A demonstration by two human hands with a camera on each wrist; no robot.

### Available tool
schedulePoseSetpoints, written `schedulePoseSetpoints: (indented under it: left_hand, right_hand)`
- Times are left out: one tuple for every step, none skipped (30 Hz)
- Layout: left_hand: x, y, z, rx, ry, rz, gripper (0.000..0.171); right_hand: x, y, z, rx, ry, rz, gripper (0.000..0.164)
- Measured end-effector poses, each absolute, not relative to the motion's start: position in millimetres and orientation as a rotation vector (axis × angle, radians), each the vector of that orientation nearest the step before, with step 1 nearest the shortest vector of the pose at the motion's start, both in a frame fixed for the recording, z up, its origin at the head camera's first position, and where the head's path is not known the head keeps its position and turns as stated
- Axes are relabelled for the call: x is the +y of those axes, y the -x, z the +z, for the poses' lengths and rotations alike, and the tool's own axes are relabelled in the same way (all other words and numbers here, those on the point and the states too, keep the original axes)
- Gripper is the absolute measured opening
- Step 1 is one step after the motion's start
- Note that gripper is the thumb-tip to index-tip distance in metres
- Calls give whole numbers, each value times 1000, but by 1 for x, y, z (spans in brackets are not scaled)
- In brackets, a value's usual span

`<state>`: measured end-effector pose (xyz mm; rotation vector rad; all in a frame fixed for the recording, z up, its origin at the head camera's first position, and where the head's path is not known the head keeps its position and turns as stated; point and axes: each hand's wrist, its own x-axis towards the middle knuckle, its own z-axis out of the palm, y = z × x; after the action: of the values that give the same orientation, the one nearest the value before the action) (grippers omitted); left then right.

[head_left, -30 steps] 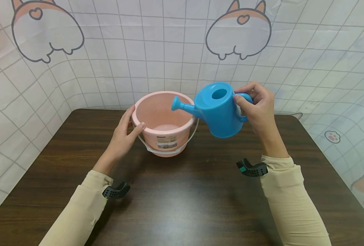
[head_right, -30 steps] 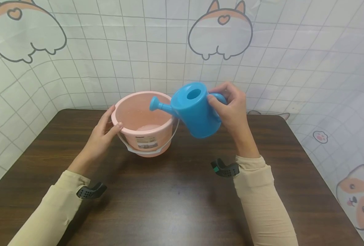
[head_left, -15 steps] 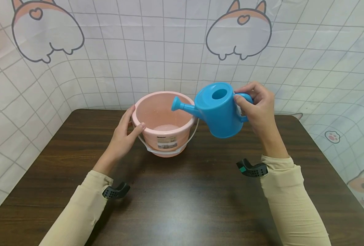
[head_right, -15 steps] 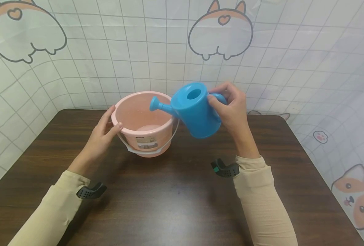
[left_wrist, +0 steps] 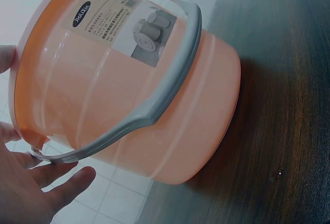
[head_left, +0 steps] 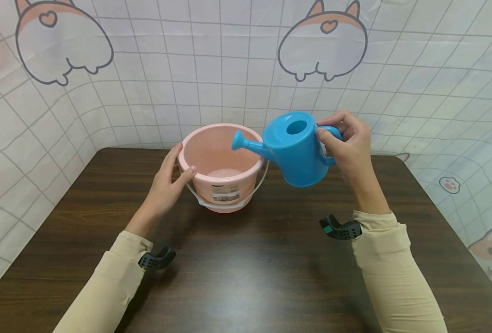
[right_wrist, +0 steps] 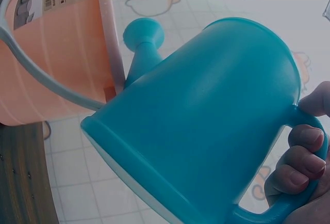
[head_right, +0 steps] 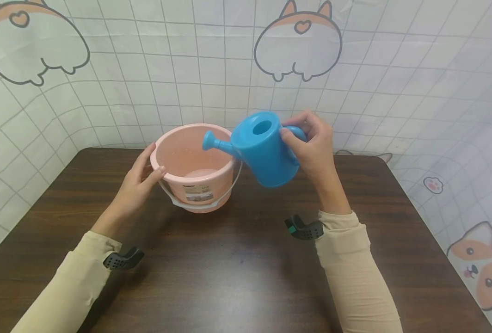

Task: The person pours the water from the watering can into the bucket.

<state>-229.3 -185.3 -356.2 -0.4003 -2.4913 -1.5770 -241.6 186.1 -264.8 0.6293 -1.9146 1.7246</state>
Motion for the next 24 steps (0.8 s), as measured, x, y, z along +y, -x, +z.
schedulePoseSetpoints:
  left_hand:
    - [-185, 229, -356, -2491, 402, -1577, 72]
    - [-185, 230, -356, -2489, 404, -1578, 72]
    - [-185, 230, -356, -2489, 405, -1575, 72]
    - [-185, 230, -356, -2489, 404, -1572, 72]
    - [-185, 230, -356, -2489, 405, -1570, 72]
    - [-185, 230, -357, -2491, 405, -1565, 72]
    - [-185, 230, -357, -2492, 405, -1562, 72]
    - [-185, 230, -357, -2490, 406, -1563, 72]
    - [-185, 230, -357, -2489, 405, -1563, 71]
    - [-185, 230, -357, -2486, 408, -1565, 71]
    - [-185, 230, -357, -2483, 410, -1567, 71]
    - [-185, 230, -357, -2482, 411, -1568, 71]
    - [-185, 230, -357, -2482, 410, -1571, 71]
    - [-185, 230, -357, -2480, 411, -1572, 71]
    - [-185, 230, -357, -2482, 411, -1570, 71]
    - [-185, 230, -357, -2484, 411, -1567, 71]
    - [-185, 230, -357, -2486, 411, -1565, 71]
    - [-185, 230, -357, -2487, 413, -1564, 71]
    - [-186, 230, -357, -2488, 415, -1562, 71]
    - [-186, 229, -357, -2488, 418, -1561, 71]
    - [-186, 229, -357, -2490, 420, -1560, 71]
    - [-186, 230, -357, -2488, 422, -1562, 71]
    - [-186, 229, -357, -2487, 425, -1565, 71]
    - [-186, 229, -357, -2486, 425, -1567, 71]
  right_hand:
    - [186, 242, -265, -1914, -630, 1722, 10]
    - [186, 242, -265, -1914, -632, 1719, 10]
    - [186, 242, -265, -1911, -633, 1722, 9]
    - [186, 242, -265, -1909, -634, 1723, 9]
    - [186, 242, -265, -1908, -635, 1723, 9]
    - [186, 242, -265, -1909, -635, 1720, 9]
    - [186, 242, -265, -1911, -634, 1717, 9]
    - [186, 242, -265, -1912, -635, 1713, 9]
    - [186, 243, -265, -1914, -635, 1711, 9]
    - [186, 243, -265, -1915, -637, 1707, 9]
    - [186, 243, -265, -1917, -637, 1704, 10]
    - [186, 243, -265, -1919, -637, 1702, 10]
    - [186, 243, -265, -1919, -638, 1704, 10]
    - [186, 243, -265, -1917, -639, 1707, 10]
    - [186, 243, -265, -1917, -639, 1709, 11]
    - [186, 243, -265, -1914, -640, 1713, 11]
    - [186, 243, -265, -1915, -639, 1711, 11]
    - [186, 243, -265, -1916, -639, 1709, 11]
    - [186, 243, -265, -1915, -640, 1707, 11]
    - [186, 243, -265, -1917, -641, 1702, 11]
    - [186, 243, -265, -1918, -641, 1696, 11]
    - [186, 243, -265, -1919, -641, 1692, 11]
    - [186, 243, -265, -1920, -642, 1686, 11]
    - [186, 243, -265, -1919, -645, 1684, 11]
